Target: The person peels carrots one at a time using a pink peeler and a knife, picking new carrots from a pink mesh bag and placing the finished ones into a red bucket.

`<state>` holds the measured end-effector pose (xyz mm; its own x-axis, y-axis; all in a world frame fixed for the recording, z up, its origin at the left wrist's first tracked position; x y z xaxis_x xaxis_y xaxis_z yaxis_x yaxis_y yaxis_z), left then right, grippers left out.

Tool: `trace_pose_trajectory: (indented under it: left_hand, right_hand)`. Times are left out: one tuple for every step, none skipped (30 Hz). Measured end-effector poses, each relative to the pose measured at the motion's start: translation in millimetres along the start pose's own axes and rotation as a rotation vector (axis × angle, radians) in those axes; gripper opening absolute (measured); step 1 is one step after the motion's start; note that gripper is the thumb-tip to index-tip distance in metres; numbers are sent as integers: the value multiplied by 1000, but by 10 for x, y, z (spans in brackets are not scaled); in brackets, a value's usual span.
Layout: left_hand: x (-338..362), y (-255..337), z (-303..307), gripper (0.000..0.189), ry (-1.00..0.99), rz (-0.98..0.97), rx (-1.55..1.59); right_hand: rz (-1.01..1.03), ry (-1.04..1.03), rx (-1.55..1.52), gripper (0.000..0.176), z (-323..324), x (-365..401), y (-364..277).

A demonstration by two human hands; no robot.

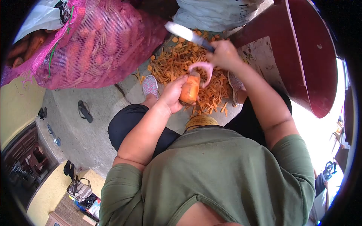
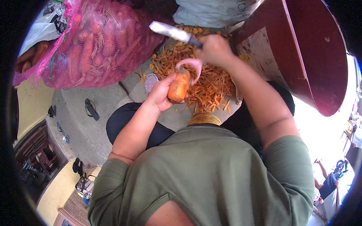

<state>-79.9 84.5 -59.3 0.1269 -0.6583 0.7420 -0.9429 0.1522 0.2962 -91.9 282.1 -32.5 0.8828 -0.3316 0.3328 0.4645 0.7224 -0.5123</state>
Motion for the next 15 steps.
trace_pose_trajectory:
  left_hand:
    - [26,2,-2,37,6,27,-19]
    - [35,19,0,37,37,24,-20]
    - [38,26,-5,37,39,25,-19]
    - [38,36,-9,37,40,24,-17]
    - [38,46,-16,36,42,22,-14]
    - [47,61,-30,36,47,6,-47]
    - [64,66,-48,35,54,-10,-81]
    - [75,69,-53,35,61,-26,-115]
    - [75,74,-58,35,36,-39,-107]
    - [71,79,-55,34,13,-53,-101]
    - [67,86,-50,34,-11,-65,-95]
    - [58,82,-36,34,-5,-64,-59]
    - [42,81,-24,34,0,-66,-19]
    - [30,80,-14,34,7,-65,18]
    - [16,77,-23,33,-4,-70,63]
  right_hand:
    - [-72,58,11,23,101,-61,92]
    - [-76,49,-16,23,102,-63,94]
    - [-81,38,-41,23,114,-44,70]
    - [-85,28,-64,24,135,-21,31]
    - [-5,-43,-118,24,86,54,-88]
    - [18,-56,-60,23,6,36,-62]
    - [42,-69,-2,22,-66,13,-34]
    - [-4,-15,2,22,-4,-31,62]
    - [-51,41,6,22,99,-78,149]
    - [-162,21,-67,23,143,-119,240]
    - [-135,16,-70,23,118,-112,220]
    - [-107,10,-70,23,99,-63,117]
    - [-76,1,-66,23,94,1,-28]
    - [-2,-73,-98,23,56,122,-229]
    - [138,-101,-62,22,-35,210,-361]
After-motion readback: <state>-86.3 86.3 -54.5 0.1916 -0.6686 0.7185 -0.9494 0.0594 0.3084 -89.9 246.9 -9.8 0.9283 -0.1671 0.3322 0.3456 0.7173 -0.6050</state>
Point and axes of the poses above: each hand's wrist, its own x-axis away from the middle knuckle, its own z-axis out of the back of the hand, y = z × x, the point moved 5 cm from there along -x, towards the middle knuckle, and after that the axes turned 1 degree about y, right-handed, at the moved point
